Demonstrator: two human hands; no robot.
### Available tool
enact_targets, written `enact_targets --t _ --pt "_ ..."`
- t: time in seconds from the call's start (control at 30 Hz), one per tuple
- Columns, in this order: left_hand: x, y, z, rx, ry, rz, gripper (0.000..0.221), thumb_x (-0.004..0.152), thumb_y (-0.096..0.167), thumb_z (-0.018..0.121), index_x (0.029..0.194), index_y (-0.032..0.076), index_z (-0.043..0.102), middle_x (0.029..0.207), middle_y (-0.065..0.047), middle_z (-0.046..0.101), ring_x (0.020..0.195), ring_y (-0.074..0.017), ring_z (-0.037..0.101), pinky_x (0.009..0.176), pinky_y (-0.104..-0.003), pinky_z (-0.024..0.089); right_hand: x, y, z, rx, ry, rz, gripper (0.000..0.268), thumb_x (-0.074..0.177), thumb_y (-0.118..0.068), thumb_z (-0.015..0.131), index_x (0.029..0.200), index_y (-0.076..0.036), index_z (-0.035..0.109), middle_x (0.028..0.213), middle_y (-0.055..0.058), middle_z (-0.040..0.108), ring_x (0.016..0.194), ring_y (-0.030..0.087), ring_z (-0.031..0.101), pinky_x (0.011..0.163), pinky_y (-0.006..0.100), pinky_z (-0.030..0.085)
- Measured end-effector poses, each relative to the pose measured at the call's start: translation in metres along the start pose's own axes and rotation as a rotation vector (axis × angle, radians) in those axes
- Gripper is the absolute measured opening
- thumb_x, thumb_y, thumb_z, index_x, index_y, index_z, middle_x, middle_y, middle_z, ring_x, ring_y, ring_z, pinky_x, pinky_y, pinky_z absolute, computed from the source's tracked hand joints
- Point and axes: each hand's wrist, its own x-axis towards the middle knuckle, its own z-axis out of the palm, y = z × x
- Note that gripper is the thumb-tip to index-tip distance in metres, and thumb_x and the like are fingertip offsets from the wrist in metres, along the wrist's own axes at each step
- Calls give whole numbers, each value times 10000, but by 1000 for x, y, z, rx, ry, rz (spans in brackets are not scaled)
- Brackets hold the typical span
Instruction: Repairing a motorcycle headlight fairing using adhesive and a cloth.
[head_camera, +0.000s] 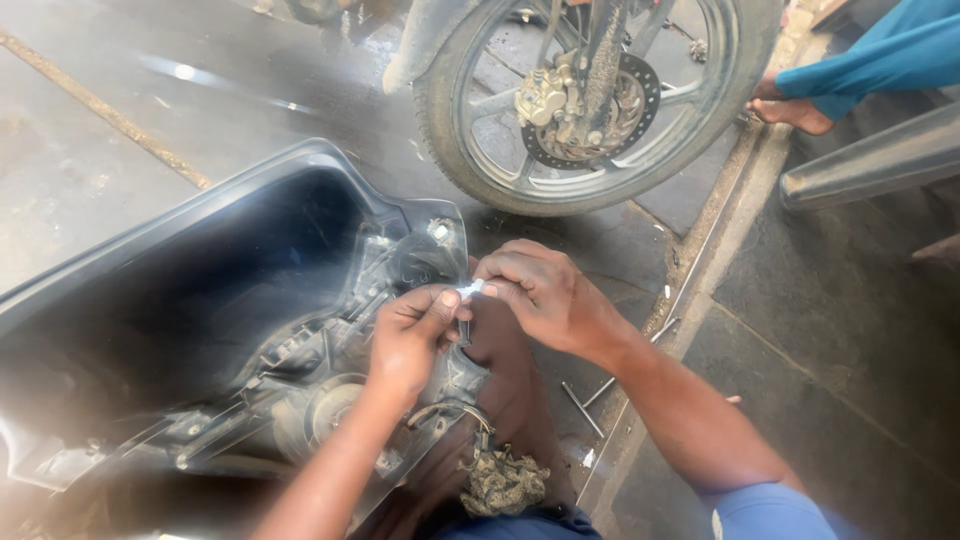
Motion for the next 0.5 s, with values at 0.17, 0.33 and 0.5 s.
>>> enact_targets --t 0.17,0.33,0.5 --pt "-1 5 -7 -136 -28 13 281 990 273 655 983 10 751 825 -24 704 642 -80 553 546 -229 419 27 -4 -1 -115 -86 -137 128 902 -55 651 1025 -22 658 993 124 669 955 327 655 824 427 531" --pt "3 7 -14 -233 16 -37 288 973 291 656 1007 17 736 823 -35 698 649 -101 567 544 -248 419 60 -5 -4 -196 -178 -313 101 950 -88 638 1028 -25 657 977 130 650 960 359 617 849 464 503" --pt "2 11 -16 -334 79 -69 327 963 321 667 1055 14 729 841 -36 687 679 -106 573 574 -251 436 94 -3 -8 -180 -355 -573 151 934 -86 671 1065 -16 647 995 107 655 933 310 614 861 429 508"
